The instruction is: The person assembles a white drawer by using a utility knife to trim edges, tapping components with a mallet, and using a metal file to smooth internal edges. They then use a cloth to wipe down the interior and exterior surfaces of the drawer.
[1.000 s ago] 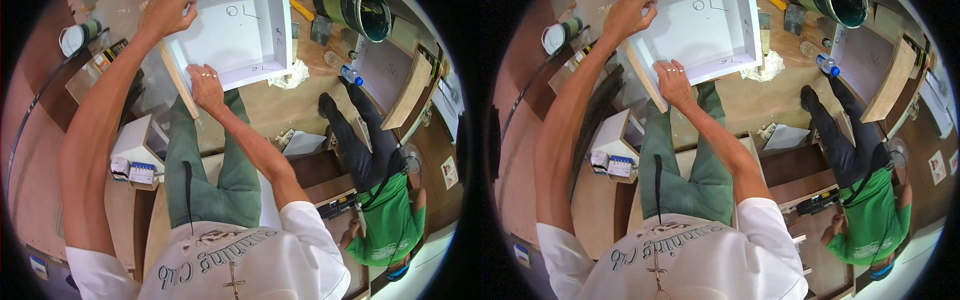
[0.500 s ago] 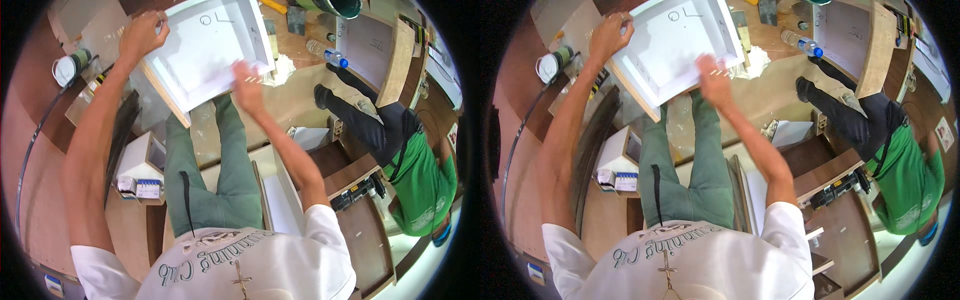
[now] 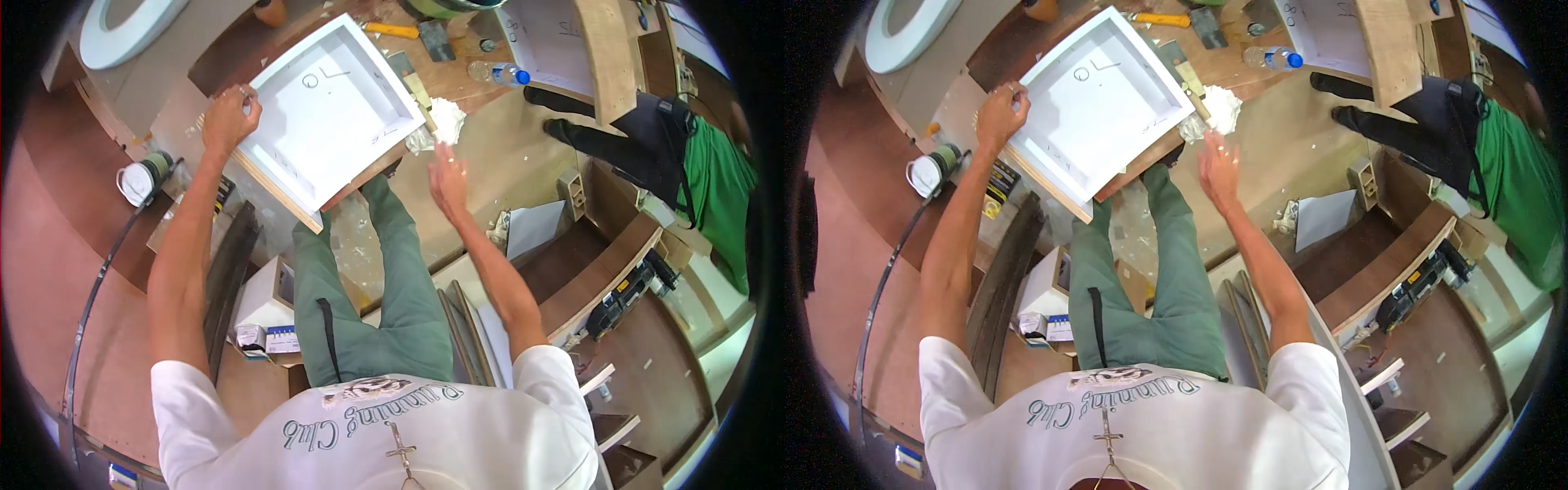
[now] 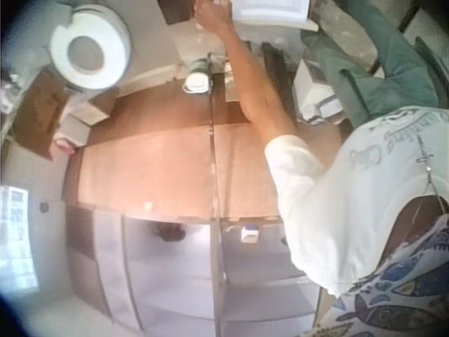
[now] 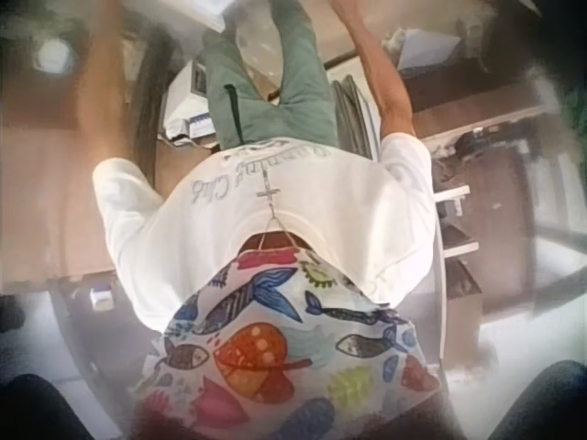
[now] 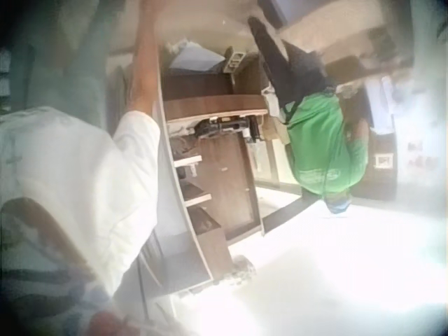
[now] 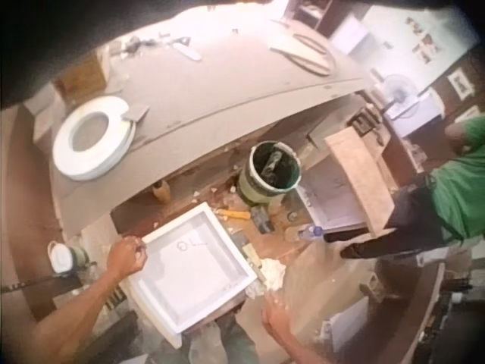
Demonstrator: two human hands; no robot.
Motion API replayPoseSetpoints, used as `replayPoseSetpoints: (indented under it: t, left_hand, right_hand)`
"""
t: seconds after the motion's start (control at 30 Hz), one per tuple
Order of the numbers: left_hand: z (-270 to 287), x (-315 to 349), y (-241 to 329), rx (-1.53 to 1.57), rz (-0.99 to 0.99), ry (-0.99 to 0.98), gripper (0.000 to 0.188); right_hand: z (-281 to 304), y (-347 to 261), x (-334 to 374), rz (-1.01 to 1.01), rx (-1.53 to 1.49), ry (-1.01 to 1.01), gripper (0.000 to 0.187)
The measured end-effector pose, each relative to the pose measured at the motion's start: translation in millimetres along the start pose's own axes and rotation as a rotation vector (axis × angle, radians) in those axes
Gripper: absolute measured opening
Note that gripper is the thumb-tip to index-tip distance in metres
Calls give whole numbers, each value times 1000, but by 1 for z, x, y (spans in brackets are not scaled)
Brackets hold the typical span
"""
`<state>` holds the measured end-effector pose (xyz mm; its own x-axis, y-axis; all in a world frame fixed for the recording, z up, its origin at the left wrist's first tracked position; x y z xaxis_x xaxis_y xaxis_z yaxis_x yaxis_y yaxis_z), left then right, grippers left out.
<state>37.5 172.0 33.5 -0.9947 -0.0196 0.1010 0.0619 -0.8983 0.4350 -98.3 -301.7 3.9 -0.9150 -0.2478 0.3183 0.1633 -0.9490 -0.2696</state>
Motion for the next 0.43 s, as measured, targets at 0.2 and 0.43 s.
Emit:
replayPoseSetpoints:
  t: [0.2,0.43]
  left_hand:
    - [-4,0,7,45,-18,-139,21]
    - [-1,89,87,462,109,0,33]
  right_hand:
    - [-46,-49,59,-270,-576,180,53]
    - [-83,-140,106,-654,-1575,-186,64]
Point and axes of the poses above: each hand's wrist, its own x-axis away from the middle knuckle, its own z-axis out of the back of the hand, y = z × x, the point moved 9 cm from there along -x, towards the middle knuckle, and after that the axes turned 5 degrees about z, right-handed, at the moved point
